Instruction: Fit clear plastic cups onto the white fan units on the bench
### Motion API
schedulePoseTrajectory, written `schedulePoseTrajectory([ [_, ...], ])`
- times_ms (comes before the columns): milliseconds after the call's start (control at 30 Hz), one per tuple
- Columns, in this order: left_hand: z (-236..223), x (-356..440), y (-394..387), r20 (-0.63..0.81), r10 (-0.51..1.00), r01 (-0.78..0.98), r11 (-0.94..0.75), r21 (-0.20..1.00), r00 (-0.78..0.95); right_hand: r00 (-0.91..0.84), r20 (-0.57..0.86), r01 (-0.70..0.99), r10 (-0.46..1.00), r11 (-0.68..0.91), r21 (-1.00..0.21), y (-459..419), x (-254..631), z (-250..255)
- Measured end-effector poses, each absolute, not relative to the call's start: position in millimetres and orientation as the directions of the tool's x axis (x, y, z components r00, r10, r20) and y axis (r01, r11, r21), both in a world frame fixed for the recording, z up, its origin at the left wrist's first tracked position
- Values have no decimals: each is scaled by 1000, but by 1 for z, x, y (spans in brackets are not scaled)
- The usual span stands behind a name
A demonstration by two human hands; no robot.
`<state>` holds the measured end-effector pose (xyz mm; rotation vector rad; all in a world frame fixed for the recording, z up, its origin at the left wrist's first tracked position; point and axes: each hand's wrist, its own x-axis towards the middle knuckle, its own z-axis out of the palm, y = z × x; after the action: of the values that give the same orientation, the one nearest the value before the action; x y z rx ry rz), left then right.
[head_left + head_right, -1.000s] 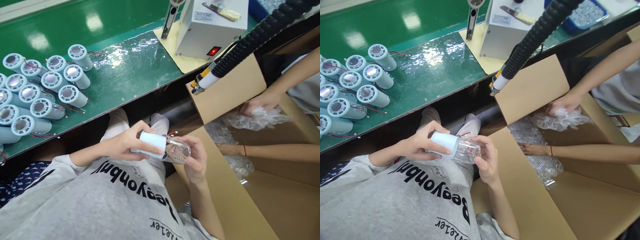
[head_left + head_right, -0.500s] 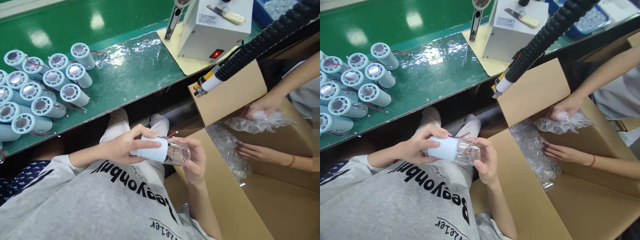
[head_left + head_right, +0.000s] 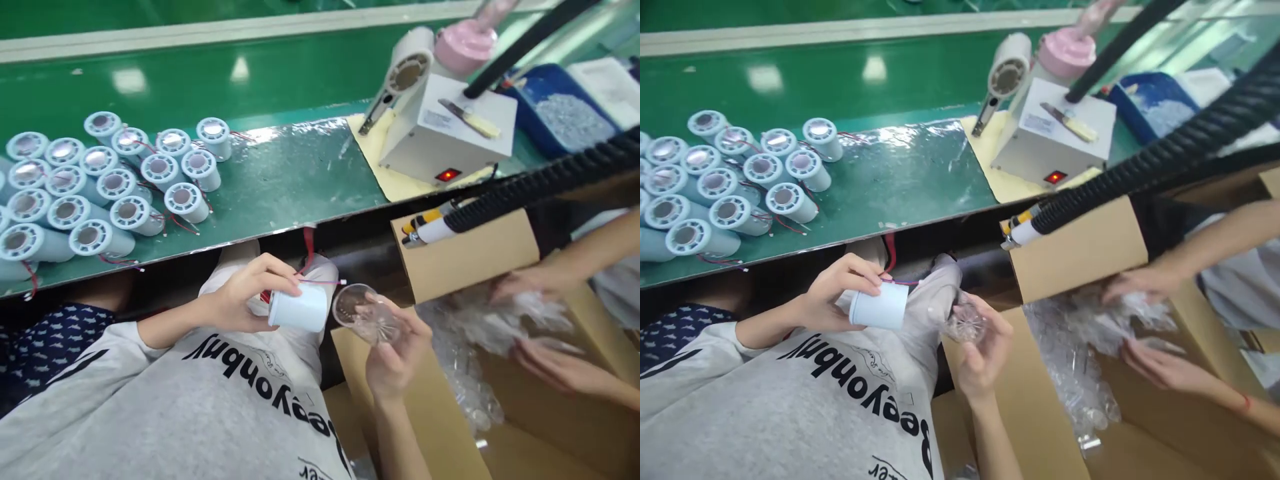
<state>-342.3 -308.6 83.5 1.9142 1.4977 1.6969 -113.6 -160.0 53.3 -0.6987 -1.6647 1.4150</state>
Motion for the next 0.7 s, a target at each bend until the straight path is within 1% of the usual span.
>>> schedulePoseTrajectory([
  [33, 85, -343, -313, 655, 729, 568, -458, 684, -201, -475, 153, -98, 866, 121, -988, -156, -118, 56],
  [100, 88, -342, -325, 658, 691, 629, -375, 682, -301, -471, 0, -90, 882, -47, -995, -150, -128, 57],
  [133, 89, -340, -331, 656, 666, 660, -318, 681, -356, -501, -59, -71, 864, -109, -992, -147, -132, 55],
  [200, 91, -333, -345, 640, 609, 695, -194, 692, -468, -604, -154, 17, 782, -180, -983, -146, -136, 45],
  [300, 93, -318, -367, 616, 485, 693, -29, 721, -621, -752, -277, 221, 598, -167, -961, -146, -135, 17],
  [400, 95, -301, -390, 597, 340, 661, 109, 742, -727, -813, -390, 364, 431, -147, -920, -147, -133, -13],
  [533, 98, -278, -419, 605, 180, 631, 236, 739, -776, -839, -466, 440, 281, -153, -885, -152, -138, -38],
  [700, 101, -252, -446, 627, 75, 615, 314, 723, -776, -856, -503, 485, 124, -147, -862, -158, -148, -58],
])
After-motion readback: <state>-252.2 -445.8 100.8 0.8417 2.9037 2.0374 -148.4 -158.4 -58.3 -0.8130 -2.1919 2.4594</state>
